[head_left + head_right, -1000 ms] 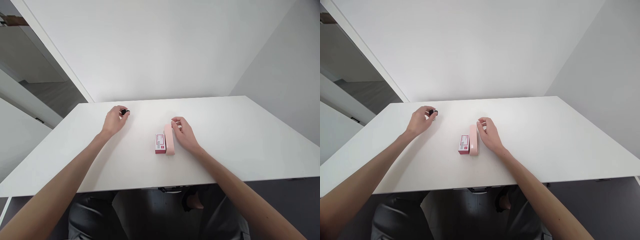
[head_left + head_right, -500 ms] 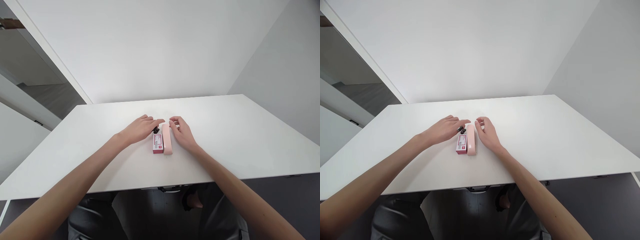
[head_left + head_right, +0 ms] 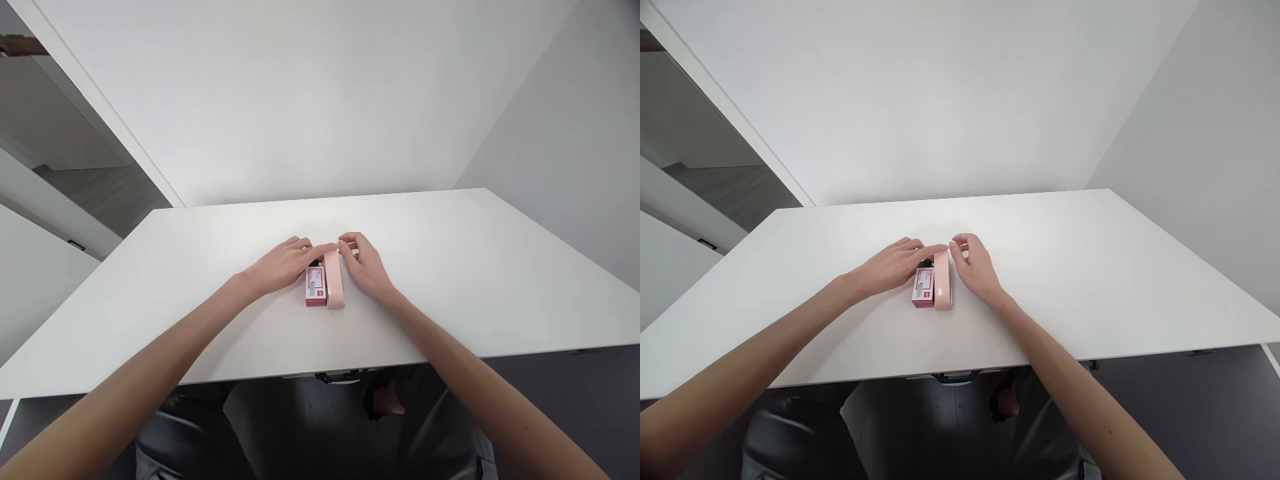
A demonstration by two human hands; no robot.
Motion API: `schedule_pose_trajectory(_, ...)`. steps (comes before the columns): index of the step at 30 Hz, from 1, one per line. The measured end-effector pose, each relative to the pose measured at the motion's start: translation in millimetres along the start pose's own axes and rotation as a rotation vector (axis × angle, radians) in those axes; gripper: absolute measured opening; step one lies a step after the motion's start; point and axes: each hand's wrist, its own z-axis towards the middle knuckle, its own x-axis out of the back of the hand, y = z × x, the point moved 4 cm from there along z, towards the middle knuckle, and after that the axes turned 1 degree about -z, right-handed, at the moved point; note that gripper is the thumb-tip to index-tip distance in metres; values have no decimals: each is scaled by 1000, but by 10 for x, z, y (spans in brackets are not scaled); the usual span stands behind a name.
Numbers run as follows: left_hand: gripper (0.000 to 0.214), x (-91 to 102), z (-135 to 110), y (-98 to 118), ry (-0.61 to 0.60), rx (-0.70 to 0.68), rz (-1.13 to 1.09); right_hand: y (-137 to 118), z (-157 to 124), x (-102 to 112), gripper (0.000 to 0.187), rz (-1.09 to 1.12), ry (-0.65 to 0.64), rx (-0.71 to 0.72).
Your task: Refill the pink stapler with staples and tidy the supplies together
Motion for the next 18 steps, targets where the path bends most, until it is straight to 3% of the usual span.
schedule_pose_trajectory(3, 64, -27, -37, -48, 9, 44, -13, -2, -5, -1, 33, -4, 1, 2)
schedule_pose_trajectory(10, 62, -159, -156, -303, 97, 364, -177, 2, -4, 1, 35, -16, -4, -4)
schedule_pose_trajectory(18, 62, -176, -139, -249, 170, 403, -356, -6, 3, -4, 37, -22, -3, 5)
